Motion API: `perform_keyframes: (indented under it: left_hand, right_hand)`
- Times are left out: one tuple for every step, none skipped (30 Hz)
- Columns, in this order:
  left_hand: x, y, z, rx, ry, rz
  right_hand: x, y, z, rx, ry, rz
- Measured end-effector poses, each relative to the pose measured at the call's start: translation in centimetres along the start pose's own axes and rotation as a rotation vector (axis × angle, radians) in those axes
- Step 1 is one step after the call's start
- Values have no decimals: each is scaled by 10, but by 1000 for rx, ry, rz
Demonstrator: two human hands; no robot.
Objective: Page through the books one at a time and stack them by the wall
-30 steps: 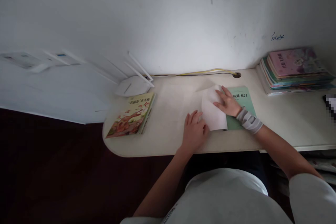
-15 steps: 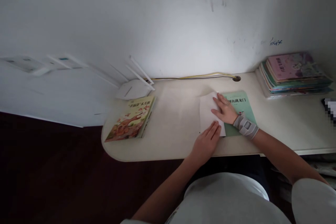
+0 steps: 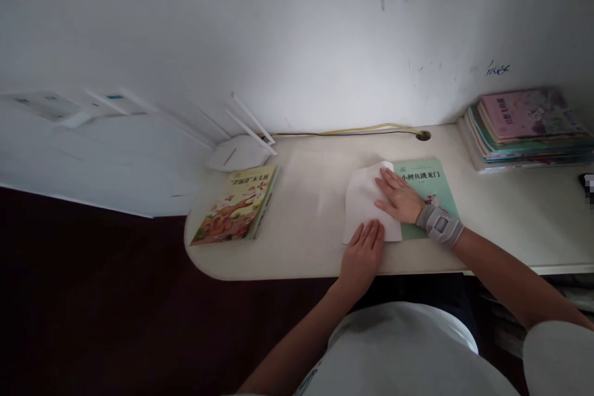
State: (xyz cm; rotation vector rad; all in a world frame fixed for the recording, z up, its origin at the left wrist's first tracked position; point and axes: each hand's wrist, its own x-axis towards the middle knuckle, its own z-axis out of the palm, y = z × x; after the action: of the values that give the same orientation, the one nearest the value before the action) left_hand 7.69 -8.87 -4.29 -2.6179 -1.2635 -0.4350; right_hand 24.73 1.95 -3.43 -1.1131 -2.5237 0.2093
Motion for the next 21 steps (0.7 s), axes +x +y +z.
perform_keyframes:
  left_hand:
    - [-1, -1, 0, 2, -10, -6]
    - [-2, -1, 0, 6, -19, -12]
    - [-2, 0, 0, 8, -26, -18]
    - [-2, 1, 0, 6, -32, -25]
    - [-2, 3, -1, 0, -40, -30]
    - [-2, 4, -1, -7, -45, -35]
    - [-2, 5, -1, -13, -47, -34]
    - [-3, 5, -2, -20, -42, -29]
    - [-3, 4, -4, -27, -33, -27]
    - [-3, 1, -6, -35, -21, -35]
    - [-4, -4, -10, -40, -7, -59]
    - [-5, -11, -14, -39, 11, -110]
    - [-5, -20, -20, -27, 26, -190]
    - [-6, -31, -25, -4, 38, -298]
    - [-8, -43, -31, 26, 44, -426]
    - [-9, -55, -36, 52, 32, -557]
    - [-11, -67, -40, 64, 0, -672]
    - [-13, -77, -42, 50, -53, -751]
    - [-14, -87, -44, 3, -115, -795]
    - [-14, -94, -44, -77, -171, -813]
    - [-14, -100, -44, -189, -204, -818]
  right_hand:
    - [1, -1, 1, -17, 14, 32]
    - [1, -2, 2, -42, 14, 64]
    - [2, -3, 3, -70, -6, 83]
    - [3, -4, 4, -98, -42, 86]
    - [3, -5, 4, -123, -83, 77]
    - [3, -6, 3, -143, -120, 60]
    - [3, -7, 3, -154, -150, 37]
    - [3, -7, 2, -156, -168, 13]
    - [3, -8, 1, -154, -171, 4]
    - [3, -8, 1, -152, -159, 18]
    - [3, -7, 1, -152, -143, 52]
    - [3, -7, 2, -157, -129, 95]
    - [3, -8, 3, -167, -124, 136]
    - [4, -8, 5, -180, -130, 164]
    - [4, -8, 7, -192, -144, 174]
    - [5, -9, 9, -199, -161, 169]
    - [5, -9, 10, -201, -169, 162]
    - [6, -9, 11, -195, -163, 160]
    - [6, -9, 12, -180, -144, 166]
    - [7, -8, 12, -154, -114, 171]
    - [7, -7, 11, -114, -75, 177]
